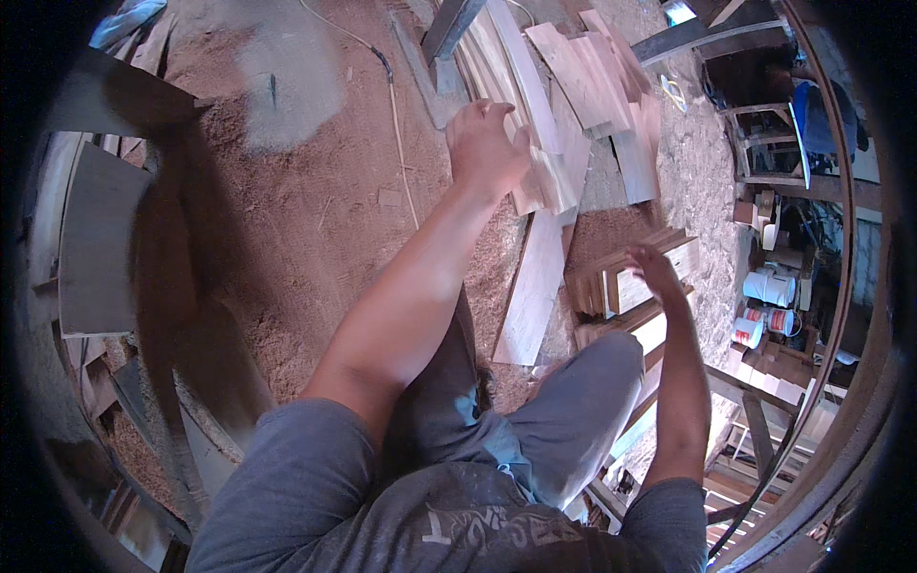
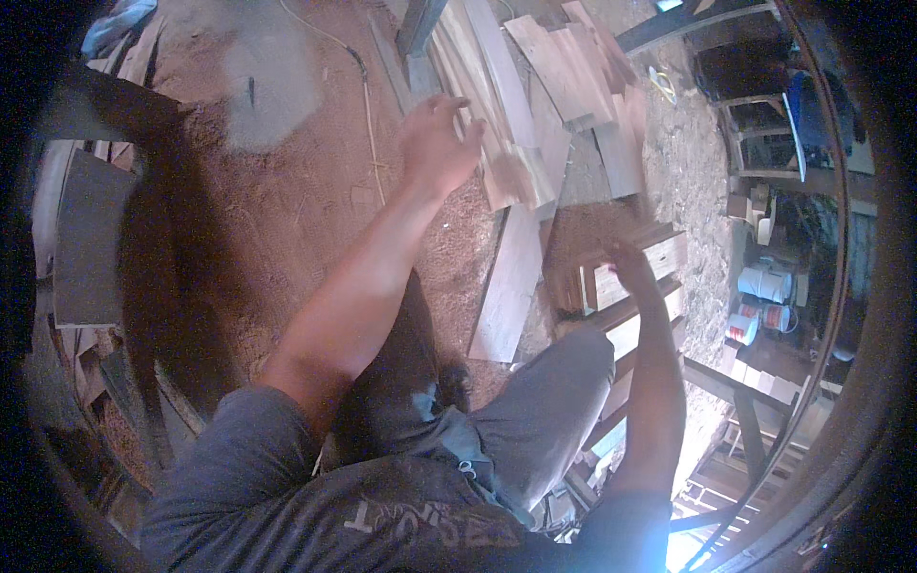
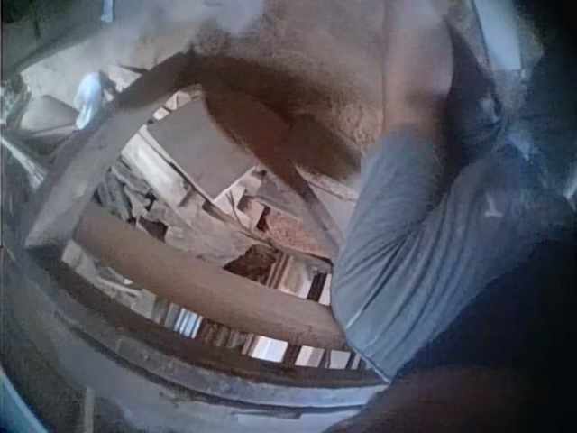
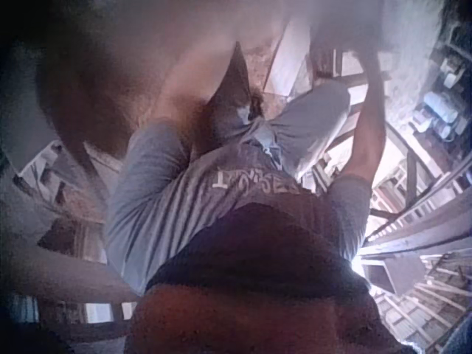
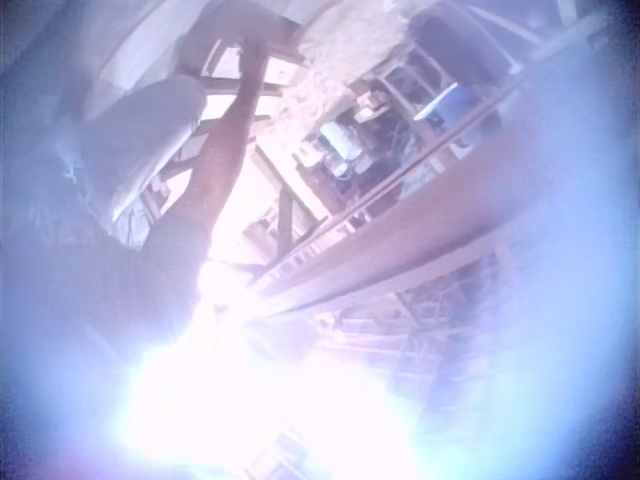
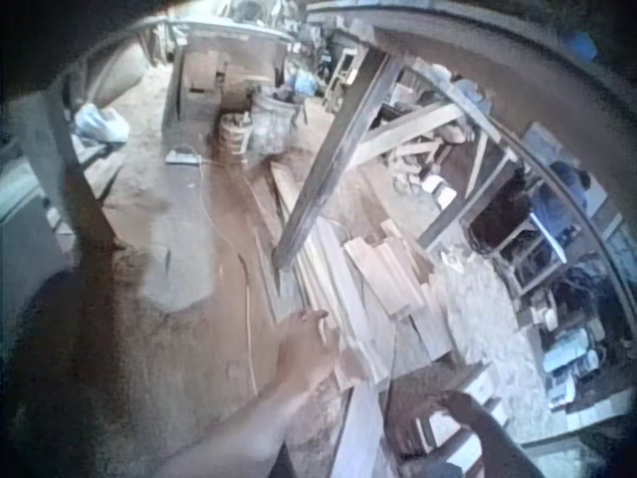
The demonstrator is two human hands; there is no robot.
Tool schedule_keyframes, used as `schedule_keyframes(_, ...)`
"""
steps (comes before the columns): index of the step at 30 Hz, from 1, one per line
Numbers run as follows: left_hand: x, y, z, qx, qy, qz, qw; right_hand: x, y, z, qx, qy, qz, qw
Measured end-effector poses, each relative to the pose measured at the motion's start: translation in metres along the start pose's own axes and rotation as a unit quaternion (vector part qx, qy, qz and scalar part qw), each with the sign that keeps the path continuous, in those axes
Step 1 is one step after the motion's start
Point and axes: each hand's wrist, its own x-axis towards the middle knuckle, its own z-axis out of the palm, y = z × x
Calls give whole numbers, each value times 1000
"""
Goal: The person measures and marks a wooden plank with a square and pencil, then uses a circular saw to cut the plank. The person repeats this process on another plank, stacking the cut pieces afterward.
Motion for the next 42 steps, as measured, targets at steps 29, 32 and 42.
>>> schedule_keyframes(29,28,-62,-120,-39,58,-48,996,227,-95,215,459,-26,217,861)
schedule_keyframes(32,24,-55,-114,-16,48,-10,999,212,-111,223,577,-44,175,797)
schedule_keyframes(42,26,-36,-90,47,-48,-31,997,196,-110,237,469,58,25,881)
